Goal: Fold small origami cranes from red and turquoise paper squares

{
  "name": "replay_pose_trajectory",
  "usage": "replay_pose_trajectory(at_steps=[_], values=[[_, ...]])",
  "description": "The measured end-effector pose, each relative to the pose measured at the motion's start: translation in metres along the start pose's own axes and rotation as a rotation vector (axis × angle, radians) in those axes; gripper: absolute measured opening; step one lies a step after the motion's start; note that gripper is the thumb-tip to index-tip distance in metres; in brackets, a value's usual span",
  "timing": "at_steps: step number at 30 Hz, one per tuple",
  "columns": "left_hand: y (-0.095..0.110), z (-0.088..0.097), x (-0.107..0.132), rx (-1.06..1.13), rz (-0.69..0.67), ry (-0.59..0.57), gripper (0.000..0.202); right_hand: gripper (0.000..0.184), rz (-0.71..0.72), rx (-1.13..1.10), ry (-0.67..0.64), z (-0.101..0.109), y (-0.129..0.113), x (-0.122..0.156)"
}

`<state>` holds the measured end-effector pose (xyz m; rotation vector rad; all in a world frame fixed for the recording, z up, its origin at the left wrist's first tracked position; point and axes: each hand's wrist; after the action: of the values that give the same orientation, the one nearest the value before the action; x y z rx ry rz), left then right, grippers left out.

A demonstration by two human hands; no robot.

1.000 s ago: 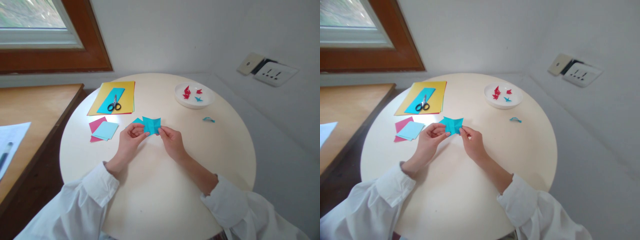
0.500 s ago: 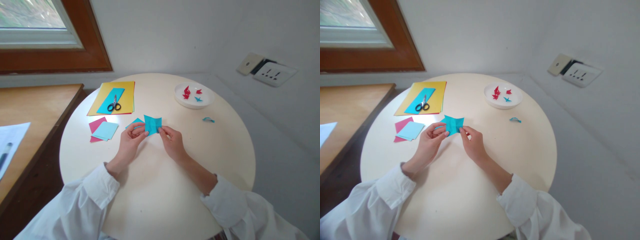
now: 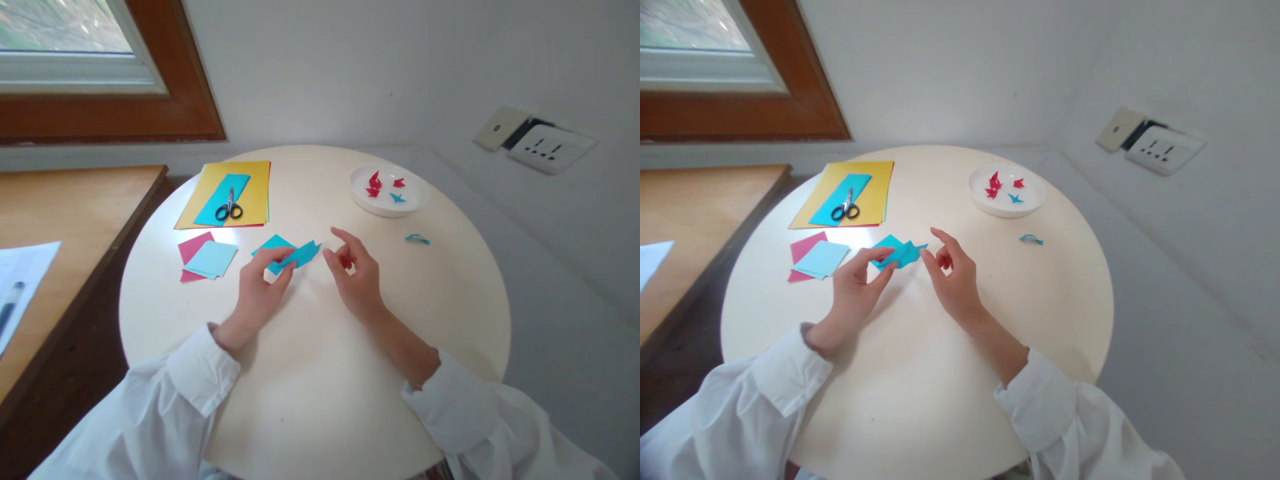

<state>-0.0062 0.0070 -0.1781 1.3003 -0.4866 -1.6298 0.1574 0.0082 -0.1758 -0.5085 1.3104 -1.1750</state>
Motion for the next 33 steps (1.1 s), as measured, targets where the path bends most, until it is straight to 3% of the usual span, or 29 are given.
replay_pose_trajectory(at_steps=[5, 8, 16, 23, 33], values=[[0.0059, 0.0031, 0.0009, -0.141, -0.198, -0.062, 0.014, 0.025, -0.063, -0.141, -0.134, -0.0082, 0.0007, 0.0061], [0.0082, 0.0033, 0.0003, -0.124, -0.233, -0.088, 0.013, 0.021, -0.071, -0.202, -0.144, -0.011, -0.0004, 0.0084], [0.0018, 0.0005, -0.0012, 0.019, -0.022, 0.028, 0.009, 0.019, -0.024, -0.235, -0.151, -0.0072, -0.0018, 0.009], [0.0069, -0.0015, -0.0023, 0.325, 0.254, -0.11, 0.015, 0.013, 0.094, -0.202, -0.154, -0.0062, -0.002, 0.0084], [0.0053, -0.004, 0.0005, 0.35, 0.227, -0.056, 0.01, 0.008, 0.216, -0.07, -0.119, -0.0092, 0.0019, 0.0093]])
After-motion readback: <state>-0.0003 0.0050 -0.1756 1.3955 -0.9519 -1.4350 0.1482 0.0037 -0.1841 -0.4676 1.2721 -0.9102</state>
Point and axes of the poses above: each hand's wrist, its own x-axis away from the middle knuckle, its own z-axis out of the back of the hand, y = z × x, and after that the axes turned 1 degree about -x, right-handed
